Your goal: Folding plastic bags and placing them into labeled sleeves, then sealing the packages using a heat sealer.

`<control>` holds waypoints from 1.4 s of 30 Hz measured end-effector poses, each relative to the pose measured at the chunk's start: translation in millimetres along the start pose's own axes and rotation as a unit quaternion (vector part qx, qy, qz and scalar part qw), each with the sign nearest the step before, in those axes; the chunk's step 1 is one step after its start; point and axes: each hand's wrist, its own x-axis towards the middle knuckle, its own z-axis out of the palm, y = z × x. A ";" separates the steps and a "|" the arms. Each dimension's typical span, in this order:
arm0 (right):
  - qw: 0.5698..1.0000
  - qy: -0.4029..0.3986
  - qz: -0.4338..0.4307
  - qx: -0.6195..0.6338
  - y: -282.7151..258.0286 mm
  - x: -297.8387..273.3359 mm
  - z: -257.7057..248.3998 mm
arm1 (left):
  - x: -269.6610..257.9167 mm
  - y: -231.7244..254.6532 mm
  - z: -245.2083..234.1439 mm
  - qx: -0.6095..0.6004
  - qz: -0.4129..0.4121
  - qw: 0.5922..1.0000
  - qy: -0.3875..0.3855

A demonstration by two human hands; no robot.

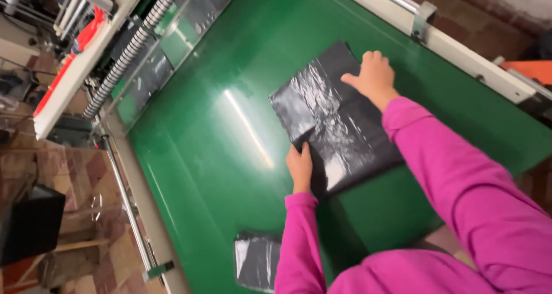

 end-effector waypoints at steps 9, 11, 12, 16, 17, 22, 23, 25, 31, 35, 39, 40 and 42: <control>0.920 -0.337 0.195 -0.032 -4.9 76.2 58.9 | 4.9 -0.2 -21.1 0.061 -0.049 0.997 0.008; 0.925 -0.296 0.236 0.030 -5.3 88.9 67.1 | 7.0 -16.9 -11.1 0.108 0.010 0.994 0.007; 0.925 -0.297 0.234 0.028 -7.9 91.4 76.0 | 11.3 -17.5 -10.7 0.107 0.007 0.994 0.010; 0.920 -0.113 0.183 0.329 -12.1 75.8 81.2 | 19.7 -11.8 -15.5 0.108 -0.059 0.992 -0.029; 0.892 -0.098 0.129 0.423 -16.3 70.4 76.4 | 23.1 -9.3 -19.1 0.086 -0.083 0.993 -0.024; 0.893 -0.145 -0.057 0.422 3.7 -52.3 -64.4 | 16.6 -12.4 -23.6 0.048 -0.109 0.993 0.013; 0.900 -0.121 -0.142 0.394 18.3 -77.3 -82.4 | 15.7 -10.2 -24.5 0.060 -0.102 0.993 0.024; 0.912 -0.122 -0.150 0.362 41.9 -106.5 -89.5 | 17.0 -26.4 -24.4 0.041 -0.080 0.996 0.012; 0.965 -0.145 -0.150 0.160 76.2 -137.5 -102.3 | 25.2 -3.3 -47.7 -0.001 -0.180 0.983 -0.038; 0.974 -0.042 -0.208 0.073 1.8 -106.4 -115.6 | 7.0 112.4 -39.8 0.273 0.014 0.962 0.027; 0.938 -0.180 -0.141 0.262 -80.0 -112.2 -49.9 | -31.0 88.5 47.1 0.391 0.274 0.878 -0.035; 0.948 -0.117 -0.188 0.229 -72.7 -123.0 -19.5 | -41.5 85.9 51.8 0.347 0.232 0.905 -0.077; 0.951 -0.058 -0.231 0.196 -54.8 -134.1 3.7 | -55.8 83.1 44.3 0.304 0.186 0.926 -0.122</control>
